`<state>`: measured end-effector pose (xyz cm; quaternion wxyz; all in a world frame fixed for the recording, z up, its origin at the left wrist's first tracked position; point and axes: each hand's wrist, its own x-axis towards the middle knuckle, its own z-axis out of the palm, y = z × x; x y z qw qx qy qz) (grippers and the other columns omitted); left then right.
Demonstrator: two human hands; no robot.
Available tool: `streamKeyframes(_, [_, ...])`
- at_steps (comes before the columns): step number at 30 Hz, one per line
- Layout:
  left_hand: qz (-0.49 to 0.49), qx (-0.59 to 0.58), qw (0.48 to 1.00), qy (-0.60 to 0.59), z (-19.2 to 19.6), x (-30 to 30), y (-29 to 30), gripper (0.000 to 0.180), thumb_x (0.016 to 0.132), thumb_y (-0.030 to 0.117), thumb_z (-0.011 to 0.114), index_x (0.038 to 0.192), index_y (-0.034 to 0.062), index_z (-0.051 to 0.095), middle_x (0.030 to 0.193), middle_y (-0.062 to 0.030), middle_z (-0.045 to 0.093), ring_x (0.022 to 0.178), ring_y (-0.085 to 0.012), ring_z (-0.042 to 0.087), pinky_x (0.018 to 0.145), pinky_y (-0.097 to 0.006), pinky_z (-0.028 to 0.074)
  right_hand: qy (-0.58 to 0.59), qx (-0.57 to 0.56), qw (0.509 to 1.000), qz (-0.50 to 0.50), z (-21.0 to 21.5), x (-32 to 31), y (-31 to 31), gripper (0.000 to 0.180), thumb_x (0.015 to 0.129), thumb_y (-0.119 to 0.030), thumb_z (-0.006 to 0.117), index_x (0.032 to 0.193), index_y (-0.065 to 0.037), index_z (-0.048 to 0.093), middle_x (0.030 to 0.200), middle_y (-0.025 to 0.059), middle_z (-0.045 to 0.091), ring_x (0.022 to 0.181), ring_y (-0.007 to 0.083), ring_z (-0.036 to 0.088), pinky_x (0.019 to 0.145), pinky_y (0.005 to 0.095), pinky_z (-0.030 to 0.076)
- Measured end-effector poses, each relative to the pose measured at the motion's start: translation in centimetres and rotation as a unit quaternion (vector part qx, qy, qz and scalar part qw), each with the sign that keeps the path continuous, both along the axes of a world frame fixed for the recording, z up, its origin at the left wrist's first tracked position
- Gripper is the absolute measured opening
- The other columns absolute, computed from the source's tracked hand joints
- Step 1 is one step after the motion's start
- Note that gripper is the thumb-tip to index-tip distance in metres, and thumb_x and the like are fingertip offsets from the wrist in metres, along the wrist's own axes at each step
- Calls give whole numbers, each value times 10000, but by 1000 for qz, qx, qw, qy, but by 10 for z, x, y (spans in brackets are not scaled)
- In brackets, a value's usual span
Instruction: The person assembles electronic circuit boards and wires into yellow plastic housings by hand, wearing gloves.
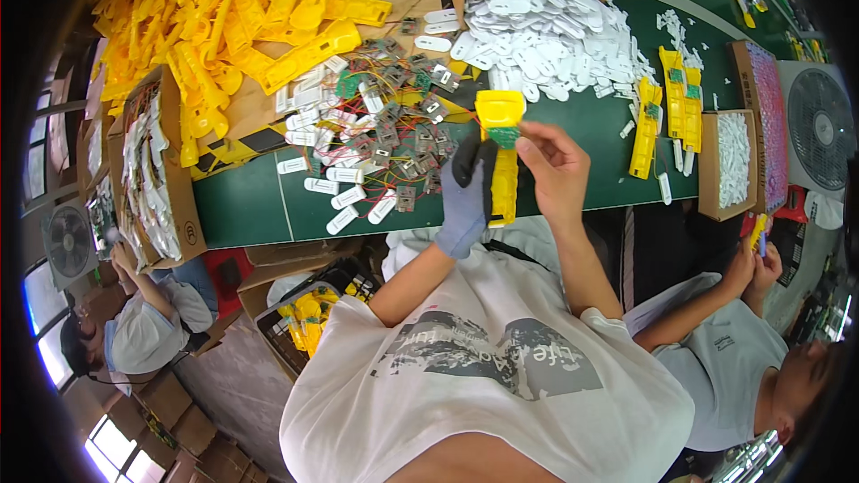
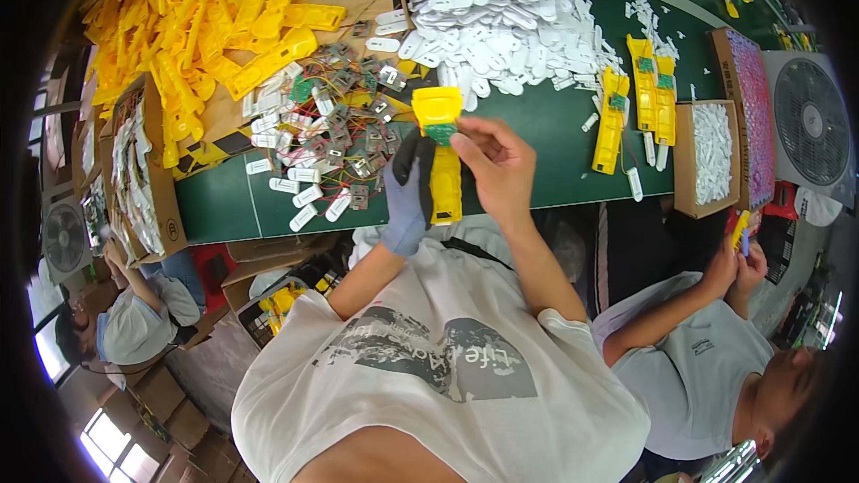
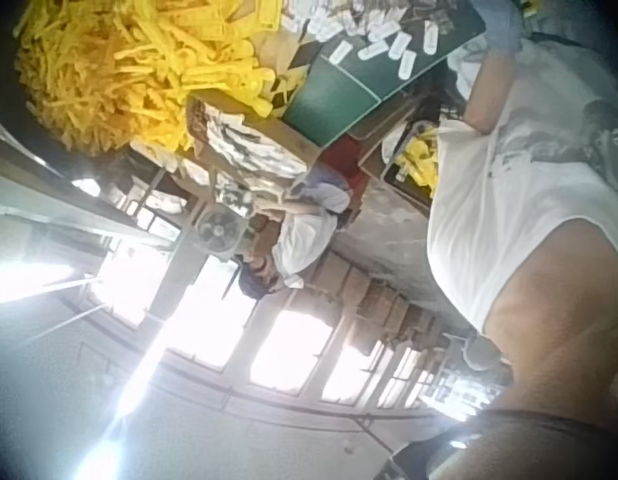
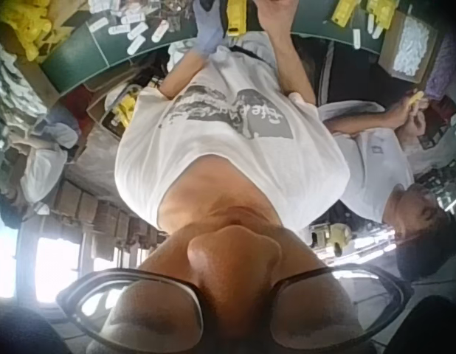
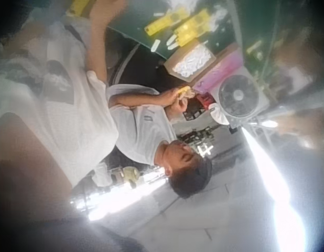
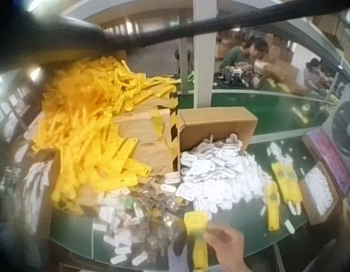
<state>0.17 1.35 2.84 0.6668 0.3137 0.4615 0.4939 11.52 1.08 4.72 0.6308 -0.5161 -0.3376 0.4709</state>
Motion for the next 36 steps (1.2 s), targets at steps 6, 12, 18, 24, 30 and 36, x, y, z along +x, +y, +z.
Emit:
streamKeyframes(6, [-7,29,996,85,-9,-2,2,197,883,130,514,1023,-7,522,787,-21,541,705,-68,495,624,-231,435,-256,18,966,34,-5,4,1,91,876,-98,555,868,-8,552,691,10,509,590,73,434,540,232,365])
streamKeyframes(12, [-32,26,995,89,1,-4,0,167,888,150,517,968,3,511,763,-18,511,675,-65,465,580,-239,411,-341,1,936,93,-1,5,3,125,902,-115,485,844,-7,509,712,92,467,592,194,450,557,301,380])
streamKeyframes(18, [-11,72,996,59,-4,-5,-3,304,907,150,465,1168,-7,461,863,-54,548,728,-91,494,626,-257,436,-364,10,924,119,-7,-1,-1,137,916,-105,441,828,-1,463,762,140,449,662,297,453,611,354,384])
streamKeyframes(24, [66,115,991,23,-12,3,-14,380,908,101,400,1274,0,388,1044,-98,532,837,-112,512,701,-277,455,-359,22,928,100,-13,4,-5,151,916,-108,455,813,2,461,706,108,445,606,228,435,573,335,363])
streamKeyframes(30, [7,-2,986,-166,-3,-4,-10,344,925,163,469,1246,52,417,1022,-103,554,743,-134,580,610,-269,503,-367,-60,922,112,-4,36,28,189,830,-182,626,957,-52,573,653,41,504,564,117,466,543,264,383])
streamKeyframes(36, [-5,-48,986,-157,-13,-4,-4,275,914,169,518,1146,74,404,937,-126,556,679,-223,620,542,-330,528,-568,-33,814,116,2,32,57,350,739,-154,698,1063,-115,570,872,79,595,648,214,590,599,328,471])
